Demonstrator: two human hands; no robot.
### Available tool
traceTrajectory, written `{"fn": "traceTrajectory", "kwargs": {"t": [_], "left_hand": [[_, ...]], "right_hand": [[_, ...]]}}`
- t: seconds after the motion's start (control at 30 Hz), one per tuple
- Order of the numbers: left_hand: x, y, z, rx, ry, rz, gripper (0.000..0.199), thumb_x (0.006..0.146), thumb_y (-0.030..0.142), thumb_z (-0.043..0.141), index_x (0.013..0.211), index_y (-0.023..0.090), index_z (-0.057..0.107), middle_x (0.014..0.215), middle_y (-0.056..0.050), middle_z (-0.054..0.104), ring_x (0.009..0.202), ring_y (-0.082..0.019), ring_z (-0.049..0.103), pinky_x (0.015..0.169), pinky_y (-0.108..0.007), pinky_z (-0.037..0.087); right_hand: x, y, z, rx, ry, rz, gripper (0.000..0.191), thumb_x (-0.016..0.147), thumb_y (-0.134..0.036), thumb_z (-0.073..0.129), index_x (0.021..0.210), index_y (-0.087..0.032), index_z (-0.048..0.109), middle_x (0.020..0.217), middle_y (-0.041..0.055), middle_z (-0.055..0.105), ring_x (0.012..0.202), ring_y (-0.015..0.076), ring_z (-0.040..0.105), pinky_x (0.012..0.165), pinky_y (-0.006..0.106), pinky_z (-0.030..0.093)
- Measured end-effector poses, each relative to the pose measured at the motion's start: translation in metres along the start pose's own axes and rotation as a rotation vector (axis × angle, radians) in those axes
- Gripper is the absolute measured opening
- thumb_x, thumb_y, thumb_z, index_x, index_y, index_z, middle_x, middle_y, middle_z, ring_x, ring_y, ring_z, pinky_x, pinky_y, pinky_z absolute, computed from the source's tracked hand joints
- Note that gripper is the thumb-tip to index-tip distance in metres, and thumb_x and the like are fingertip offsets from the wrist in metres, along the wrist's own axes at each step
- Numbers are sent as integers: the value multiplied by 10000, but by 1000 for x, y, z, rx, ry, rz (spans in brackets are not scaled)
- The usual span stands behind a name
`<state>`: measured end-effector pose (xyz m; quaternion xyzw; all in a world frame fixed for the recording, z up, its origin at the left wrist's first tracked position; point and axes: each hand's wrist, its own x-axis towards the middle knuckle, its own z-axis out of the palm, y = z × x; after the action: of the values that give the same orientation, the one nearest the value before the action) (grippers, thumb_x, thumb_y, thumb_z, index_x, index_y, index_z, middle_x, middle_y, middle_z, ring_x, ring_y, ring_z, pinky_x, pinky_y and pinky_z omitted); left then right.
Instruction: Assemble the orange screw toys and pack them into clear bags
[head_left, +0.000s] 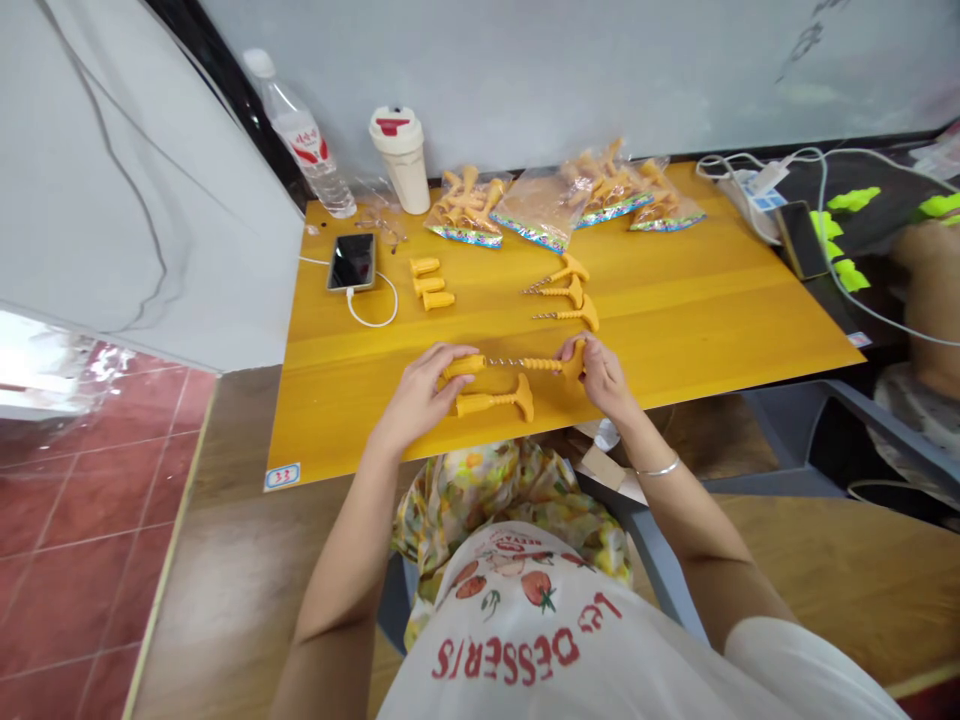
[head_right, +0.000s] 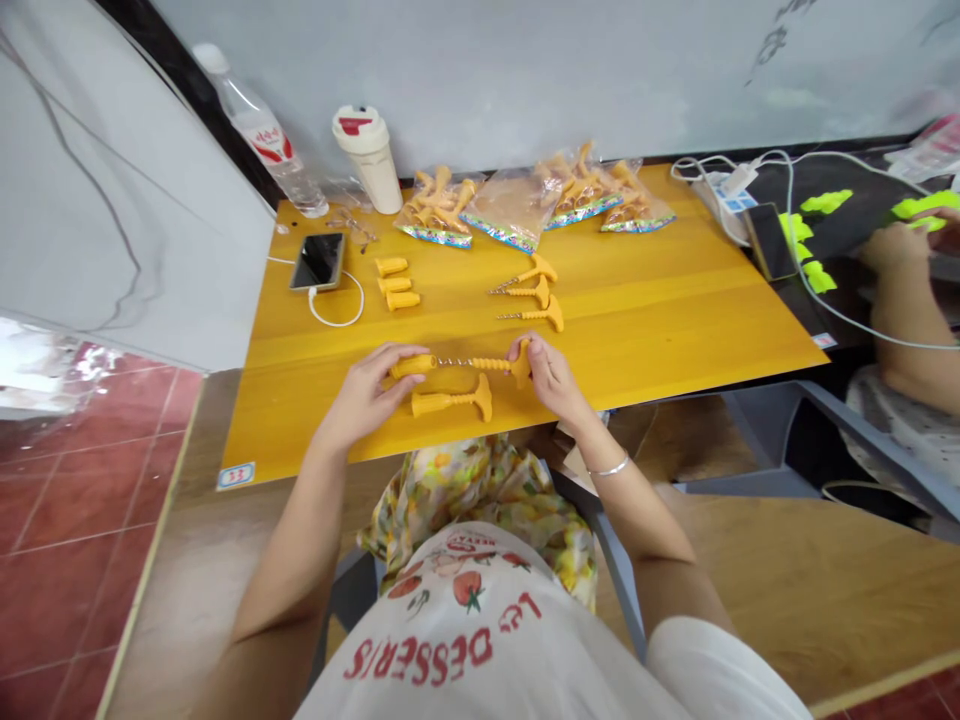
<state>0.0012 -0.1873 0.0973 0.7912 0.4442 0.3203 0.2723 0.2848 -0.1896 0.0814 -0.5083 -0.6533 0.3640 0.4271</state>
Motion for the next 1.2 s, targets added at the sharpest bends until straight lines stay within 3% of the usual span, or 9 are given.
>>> {"fn": "traceTrajectory", "kwargs": {"t": [0.17, 0.37, 0.47, 0.53, 0.67, 0.8, 0.93, 1.1, 1.2], "left_hand": [[1, 8, 10, -41, -90, 46, 279, 968, 294, 546, 1225, 220, 626, 1162, -80, 663, 1096, -213, 632, 995, -363, 476], [1, 8, 15, -69, -86, 14, 291, 974, 345, 550, 1225, 223, 631, 1110, -69, 664, 1028, -203, 641, 927, -329, 491], [-1, 4, 10, -81, -93, -21, 302, 967, 378, 559, 1211, 223, 646, 1075, -66, 661, 965, -198, 640, 821, -299, 503], [-3, 0, 7, -97, -119, -27, 309, 958, 390, 573, 1200, 219, 658, 1059, -65, 662, 913, -189, 632, 752, -278, 495], [-4, -3, 4, -137, -173, -38, 325, 947, 399, 587, 1196, 208, 668, 986, -54, 658, 775, -157, 596, 640, -250, 461], [-4, 0, 6, -150, -272, -9, 323, 950, 409, 579, 1196, 220, 670, 961, -45, 662, 758, -156, 599, 642, -254, 466], [-6, 11, 10, -75, -242, 71, 309, 987, 373, 524, 1216, 200, 638, 1051, -66, 657, 906, -175, 627, 848, -303, 498], [-10, 20, 10, -14, -84, 118, 292, 995, 326, 509, 1218, 177, 622, 1075, -90, 635, 999, -189, 614, 929, -318, 484], [-12, 16, 7, -106, -77, 70, 284, 969, 342, 565, 1192, 183, 638, 1066, -79, 656, 974, -182, 631, 893, -301, 495]], "right_hand": [[1, -12, 16, 39, -88, 21, 608, 956, -750, 237, 861, -237, 549, 788, 43, 608, 660, 171, 554, 628, 319, 471], [0, -23, 34, 225, -61, 216, 501, 953, -736, 312, 1008, -269, 487, 680, -26, 516, 568, 159, 559, 550, 290, 447], [0, -20, 26, 179, -220, 48, 608, 891, -811, 334, 998, -243, 523, 846, 32, 585, 762, 185, 608, 685, 315, 509], [1, -18, 15, 104, -388, -125, 744, 774, -854, 514, 1175, -228, 512, 1026, 71, 601, 933, 217, 613, 818, 352, 525], [2, -21, 1, -97, -612, -220, 976, 712, -665, 771, 1461, -219, 331, 1183, 94, 589, 1019, 227, 614, 894, 372, 516], [-1, -26, 5, -134, -492, -85, 710, 836, -531, 717, 1403, -217, 427, 1015, 43, 632, 813, 173, 617, 773, 314, 514], [-5, -30, 22, 165, -277, 164, 367, 954, -502, 549, 1201, -235, 503, 757, -39, 550, 553, 101, 463, 522, 224, 408], [-10, -32, 46, 676, -234, 444, 377, 922, -633, 496, 1024, -277, 422, 654, -80, 463, 449, 93, 325, 411, 207, 304], [-11, -30, 50, 572, -171, 249, 560, 901, -800, 293, 1029, -278, 448, 842, 1, 562, 534, 121, 436, 497, 272, 436]]}}
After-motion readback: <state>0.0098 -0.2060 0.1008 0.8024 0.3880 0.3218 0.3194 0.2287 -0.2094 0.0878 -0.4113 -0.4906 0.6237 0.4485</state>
